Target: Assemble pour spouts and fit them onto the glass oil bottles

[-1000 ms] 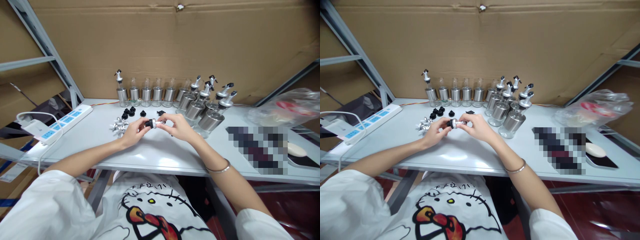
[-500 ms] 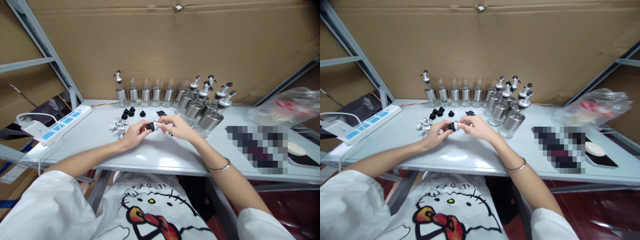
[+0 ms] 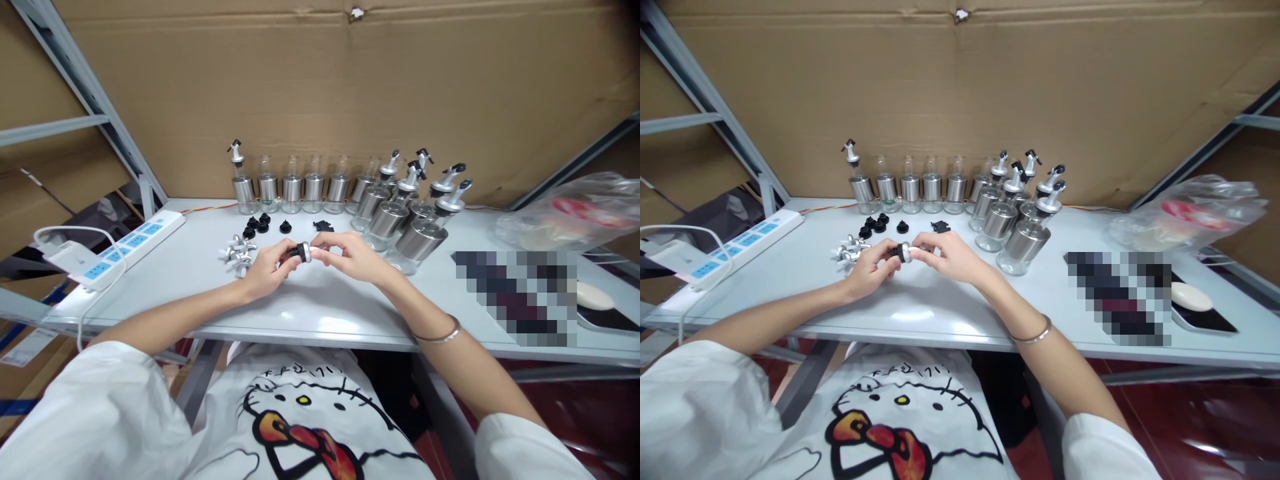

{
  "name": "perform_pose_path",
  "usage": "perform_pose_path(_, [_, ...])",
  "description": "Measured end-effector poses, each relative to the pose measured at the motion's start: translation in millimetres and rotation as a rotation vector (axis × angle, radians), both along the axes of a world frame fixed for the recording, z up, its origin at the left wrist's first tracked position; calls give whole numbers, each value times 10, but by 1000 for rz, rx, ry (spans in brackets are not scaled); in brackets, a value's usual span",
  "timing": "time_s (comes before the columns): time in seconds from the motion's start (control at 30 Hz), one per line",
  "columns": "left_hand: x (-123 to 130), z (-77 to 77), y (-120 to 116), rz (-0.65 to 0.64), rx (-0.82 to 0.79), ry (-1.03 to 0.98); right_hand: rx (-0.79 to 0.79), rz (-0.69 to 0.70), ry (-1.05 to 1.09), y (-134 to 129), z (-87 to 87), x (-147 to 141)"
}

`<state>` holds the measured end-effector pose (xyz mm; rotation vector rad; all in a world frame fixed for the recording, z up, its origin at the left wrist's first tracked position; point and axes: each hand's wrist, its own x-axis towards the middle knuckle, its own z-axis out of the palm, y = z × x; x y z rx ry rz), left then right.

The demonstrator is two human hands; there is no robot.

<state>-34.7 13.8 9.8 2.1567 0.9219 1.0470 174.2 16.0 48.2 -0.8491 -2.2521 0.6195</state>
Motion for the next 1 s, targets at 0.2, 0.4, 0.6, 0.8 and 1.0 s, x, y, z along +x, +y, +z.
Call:
perform_pose_path(0.2, [25, -23, -3, 38, 86, 52, -97, -23, -6, 15, -16, 18])
perform_pose_path(0.4, [29, -13, -4, 9, 111, 61, -152, -4, -29, 2, -9, 2])
perform_pose_path(0.6, [-7, -3, 4, -19, 57, 51, -136, 5, -5, 5, -14, -2])
perform_pose_path(0.8, [0, -26, -19, -64, -80, 65, -44, 2, 18, 34, -22, 31])
perform_pose_path(1.0, [39, -36, -42, -139, -218, -68, -61, -4, 29, 14, 6, 20])
